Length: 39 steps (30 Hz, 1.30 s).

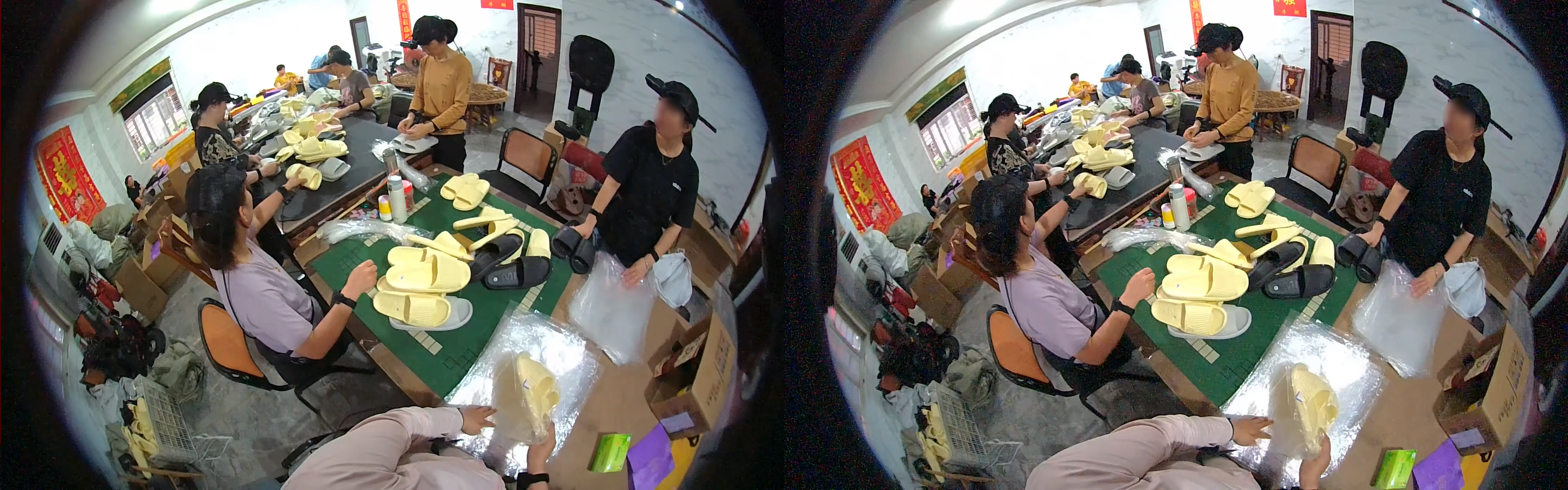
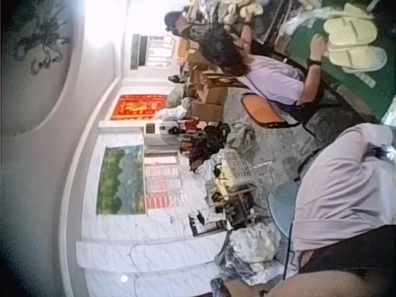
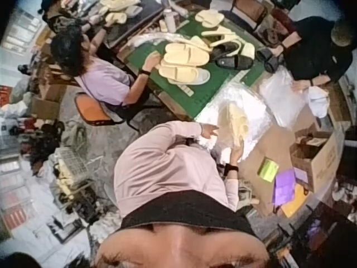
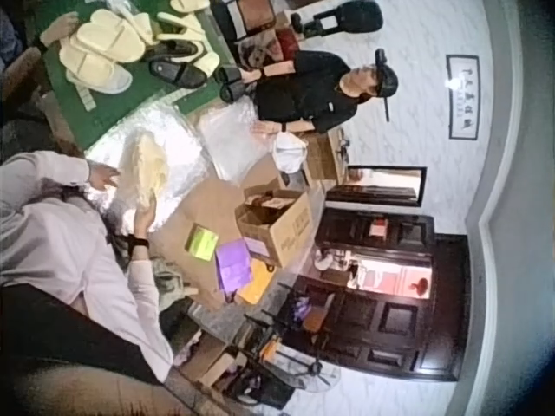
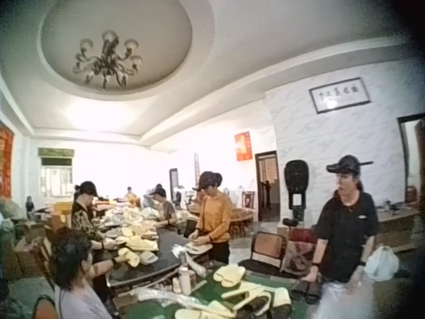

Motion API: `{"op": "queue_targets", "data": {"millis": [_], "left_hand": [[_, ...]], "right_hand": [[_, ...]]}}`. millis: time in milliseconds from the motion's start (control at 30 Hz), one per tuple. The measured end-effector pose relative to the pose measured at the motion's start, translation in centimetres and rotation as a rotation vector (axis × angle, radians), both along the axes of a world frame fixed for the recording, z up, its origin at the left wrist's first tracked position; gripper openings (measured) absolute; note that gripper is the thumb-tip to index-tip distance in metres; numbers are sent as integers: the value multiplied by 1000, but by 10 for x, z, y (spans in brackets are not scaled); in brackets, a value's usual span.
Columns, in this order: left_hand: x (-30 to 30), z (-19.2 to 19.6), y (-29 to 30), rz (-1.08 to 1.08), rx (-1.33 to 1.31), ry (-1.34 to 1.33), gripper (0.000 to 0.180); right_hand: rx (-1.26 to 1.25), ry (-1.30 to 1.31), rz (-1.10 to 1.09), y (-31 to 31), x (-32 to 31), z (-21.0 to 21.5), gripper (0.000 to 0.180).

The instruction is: Packing yellow and black slides/sandals into plastic bags and placing them into larger bags for shipping.

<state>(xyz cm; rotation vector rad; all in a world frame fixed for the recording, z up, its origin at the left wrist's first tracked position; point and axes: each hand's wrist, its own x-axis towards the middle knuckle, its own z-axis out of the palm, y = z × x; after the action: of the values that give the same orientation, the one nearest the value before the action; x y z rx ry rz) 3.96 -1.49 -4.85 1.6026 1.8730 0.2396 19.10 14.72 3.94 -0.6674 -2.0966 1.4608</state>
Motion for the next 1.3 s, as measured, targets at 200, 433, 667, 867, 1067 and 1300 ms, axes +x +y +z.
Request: {"op": "queue_targets", "data": {"millis": [200, 433, 667, 867, 1067, 1300], "left_hand": [[10, 2, -5, -25, -33, 54, 51], [19, -16, -13, 56, 126, 43, 41], [-9, -11, -15, -35, 266, 227, 30], [-13, 8, 10, -189, 184, 307, 36], [12, 35, 21, -130, 166, 278, 35], [17, 31, 32, -225, 236, 230, 46]], "right_hand": [[-392, 67, -21, 24, 42, 12, 34], [-155, 68, -517, 1, 157, 11, 37], [77, -83, -771, -38, 242, 28, 25], [-298, 258, -1148, -82, 309, 55, 31], [-444, -46, -1219, -135, 359, 63, 35], [-104, -758, -934, -147, 351, 86, 29]]}}
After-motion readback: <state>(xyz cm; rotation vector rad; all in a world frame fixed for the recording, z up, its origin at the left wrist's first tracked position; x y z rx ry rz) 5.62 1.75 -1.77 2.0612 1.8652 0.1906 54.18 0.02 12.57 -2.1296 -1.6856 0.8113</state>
